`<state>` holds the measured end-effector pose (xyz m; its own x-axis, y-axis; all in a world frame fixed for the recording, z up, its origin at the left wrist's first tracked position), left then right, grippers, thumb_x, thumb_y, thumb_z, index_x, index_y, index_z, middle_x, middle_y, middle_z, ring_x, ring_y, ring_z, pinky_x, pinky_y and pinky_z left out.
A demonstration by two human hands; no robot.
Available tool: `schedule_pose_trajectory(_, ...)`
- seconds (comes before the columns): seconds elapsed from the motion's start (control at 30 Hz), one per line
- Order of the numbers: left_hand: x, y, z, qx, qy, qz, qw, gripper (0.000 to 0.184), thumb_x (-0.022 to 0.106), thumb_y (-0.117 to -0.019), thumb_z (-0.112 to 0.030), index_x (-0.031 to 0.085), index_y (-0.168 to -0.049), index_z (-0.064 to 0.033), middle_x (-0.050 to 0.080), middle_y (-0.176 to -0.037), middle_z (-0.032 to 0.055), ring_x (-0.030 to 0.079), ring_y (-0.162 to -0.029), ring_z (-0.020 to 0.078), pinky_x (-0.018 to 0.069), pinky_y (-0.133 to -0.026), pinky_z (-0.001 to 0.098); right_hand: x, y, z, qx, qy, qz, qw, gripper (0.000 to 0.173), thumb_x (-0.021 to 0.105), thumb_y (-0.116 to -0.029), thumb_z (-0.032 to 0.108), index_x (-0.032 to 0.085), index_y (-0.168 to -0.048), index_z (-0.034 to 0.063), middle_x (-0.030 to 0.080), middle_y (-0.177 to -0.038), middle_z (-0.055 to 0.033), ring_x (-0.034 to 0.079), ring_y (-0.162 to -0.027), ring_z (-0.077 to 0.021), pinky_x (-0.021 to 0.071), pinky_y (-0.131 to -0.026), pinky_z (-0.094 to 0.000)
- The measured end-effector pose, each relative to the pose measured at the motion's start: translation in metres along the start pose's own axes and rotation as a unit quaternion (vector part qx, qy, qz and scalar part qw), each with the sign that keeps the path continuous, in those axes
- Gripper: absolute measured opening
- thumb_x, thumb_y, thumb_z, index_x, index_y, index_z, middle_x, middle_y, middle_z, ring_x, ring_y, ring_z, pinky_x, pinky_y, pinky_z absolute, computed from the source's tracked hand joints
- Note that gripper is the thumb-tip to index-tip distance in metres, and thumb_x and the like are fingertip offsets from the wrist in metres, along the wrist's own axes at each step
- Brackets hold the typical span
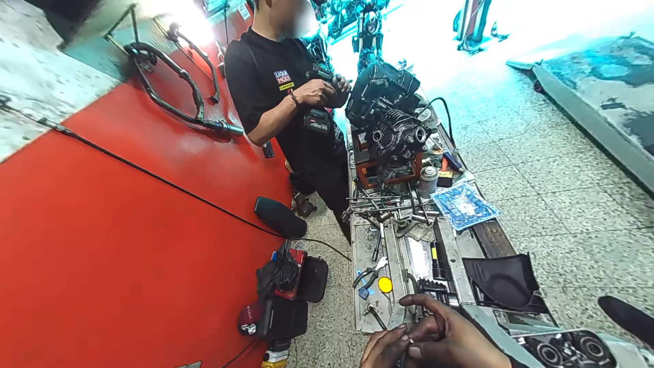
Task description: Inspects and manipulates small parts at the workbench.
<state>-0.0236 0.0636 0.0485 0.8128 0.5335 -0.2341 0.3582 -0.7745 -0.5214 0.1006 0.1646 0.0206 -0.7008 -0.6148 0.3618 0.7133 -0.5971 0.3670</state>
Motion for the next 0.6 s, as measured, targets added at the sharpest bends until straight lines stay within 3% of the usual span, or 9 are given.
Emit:
schedule_pose_trajectory(0.27, 0.0005, -0.0019, -0.0009, -0.001, -0.003, 0.003, 1.0, 0.012, 0.077, -0.0882, -0.005, 0.078, -0.1, -0.0009, 0.077, -0.11, 0.0115, 0.074, -0.103, 0.0193, 0.0613, -0.092, 0.0329, -0.0017, -0.0007, 0.0, 0.012, 0.003, -0.004, 1.0, 0.071, 0.087, -0.0759, 0.006, 0.056, -0.14, 0.0122, 0.079, -0.088, -0.011, 0.077, -0.074, -0.0228, 0.065, -0.073, -0.0375)
schedule_pose_trajectory(0.6, -0.0016, -0.0014, -0.0017, -0.001, -0.011, -0.021, 1.0, 0.013, 0.078, -0.0878, -0.006, 0.079, -0.1, -0.0023, 0.078, -0.11, 0.0101, 0.074, -0.103, 0.0183, 0.0615, -0.092, 0.0321, 0.0032, -0.0012, -0.0006, 0.012, -0.038, 0.027, 0.999, 0.071, 0.084, -0.0806, 0.004, 0.054, -0.144, 0.011, 0.079, -0.094, -0.0141, 0.077, -0.078, -0.0242, 0.0646, -0.075, -0.0369)
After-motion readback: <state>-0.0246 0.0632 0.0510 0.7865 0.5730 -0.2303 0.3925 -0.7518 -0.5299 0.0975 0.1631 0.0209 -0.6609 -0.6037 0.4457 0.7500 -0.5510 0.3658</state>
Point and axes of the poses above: each hand's wrist, its own y-axis away from the middle knuckle, its own x-axis out of the palm, z = x × y, the point moved 7 cm from there along -y, towards the middle knuckle
